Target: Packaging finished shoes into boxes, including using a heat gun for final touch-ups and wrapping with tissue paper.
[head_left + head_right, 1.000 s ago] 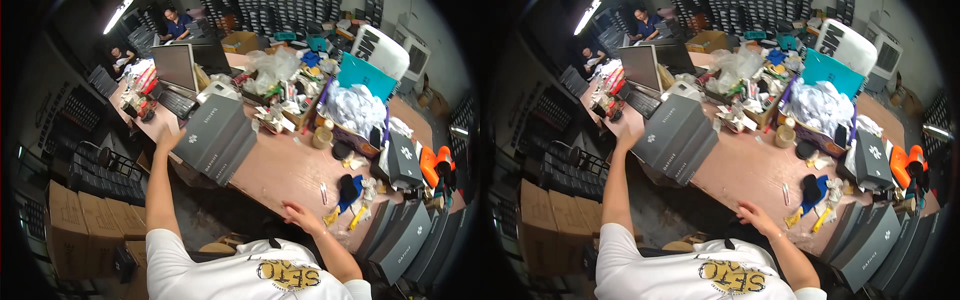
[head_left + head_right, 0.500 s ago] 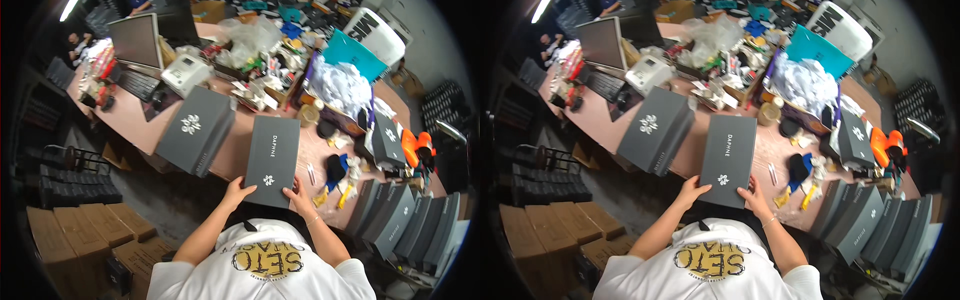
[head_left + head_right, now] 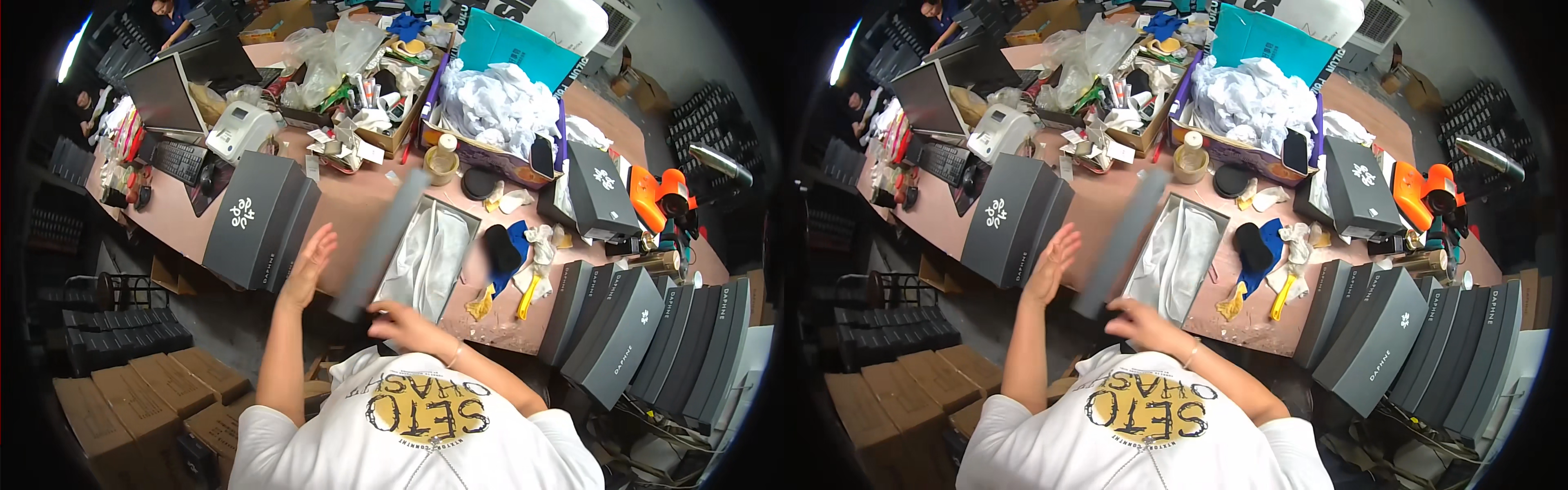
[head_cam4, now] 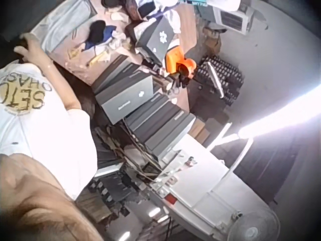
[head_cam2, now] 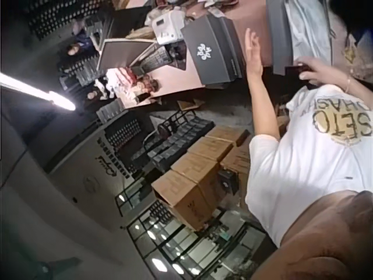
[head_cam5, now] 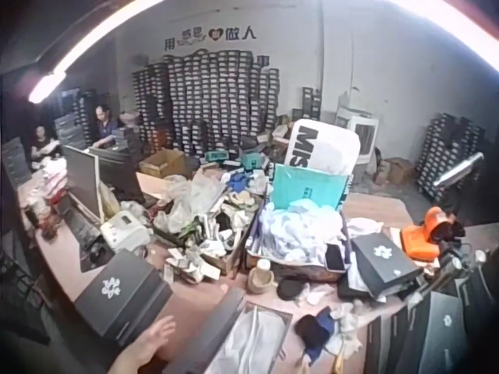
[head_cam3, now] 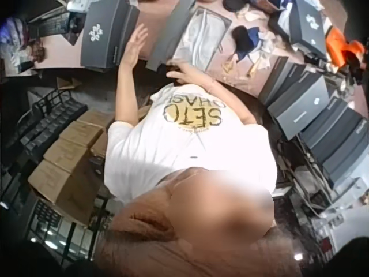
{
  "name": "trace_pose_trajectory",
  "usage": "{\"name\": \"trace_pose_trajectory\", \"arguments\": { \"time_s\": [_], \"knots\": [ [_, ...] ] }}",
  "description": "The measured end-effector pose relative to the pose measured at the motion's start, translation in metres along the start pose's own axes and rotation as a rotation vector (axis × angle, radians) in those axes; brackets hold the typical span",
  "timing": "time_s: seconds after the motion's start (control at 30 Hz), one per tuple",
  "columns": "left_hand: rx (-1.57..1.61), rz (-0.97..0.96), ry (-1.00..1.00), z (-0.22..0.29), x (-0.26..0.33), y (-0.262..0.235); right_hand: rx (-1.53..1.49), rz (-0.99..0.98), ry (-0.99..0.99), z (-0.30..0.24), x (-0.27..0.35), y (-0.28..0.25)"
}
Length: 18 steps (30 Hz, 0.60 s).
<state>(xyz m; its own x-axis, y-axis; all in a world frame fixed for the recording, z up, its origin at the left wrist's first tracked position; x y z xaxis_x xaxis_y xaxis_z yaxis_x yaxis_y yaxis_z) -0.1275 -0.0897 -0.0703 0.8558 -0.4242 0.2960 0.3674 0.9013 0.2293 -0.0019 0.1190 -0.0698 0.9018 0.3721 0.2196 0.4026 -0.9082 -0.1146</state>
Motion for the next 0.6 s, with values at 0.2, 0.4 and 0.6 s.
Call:
{"name": "trace_pose_trajectory", "arguments": {
  "time_s": [0.2,0.4,0.6],
  "knots": [
    [-1.429,0.187,0.326,0.003,-0.02,0.032,0.973,0.512,0.06,0.069,-0.009,-0.09],
    [-1.622,-0.61,0.421,-0.104,-0.062,0.137,1.164,0.449,0.401,0.112,-0.062,-0.126],
    [-1.318,-0.67,0.331,-0.103,-0.056,0.122,0.617,0.669,0.277,0.031,0.004,-0.141]
  ]
}}
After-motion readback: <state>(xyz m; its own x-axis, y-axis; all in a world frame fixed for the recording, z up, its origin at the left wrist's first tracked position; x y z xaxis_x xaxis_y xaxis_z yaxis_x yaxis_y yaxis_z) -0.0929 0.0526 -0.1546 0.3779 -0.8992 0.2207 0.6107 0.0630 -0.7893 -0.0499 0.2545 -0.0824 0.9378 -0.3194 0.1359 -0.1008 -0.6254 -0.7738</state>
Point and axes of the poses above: each hand's wrist, its own x-axis away from the middle knuckle, its own y-axis out of the palm, z = x × y, the point moved 3 cm from there along -x, towards the middle knuckle, and after that the axes turned 3 degrees about -z, right-handed, at the moved point
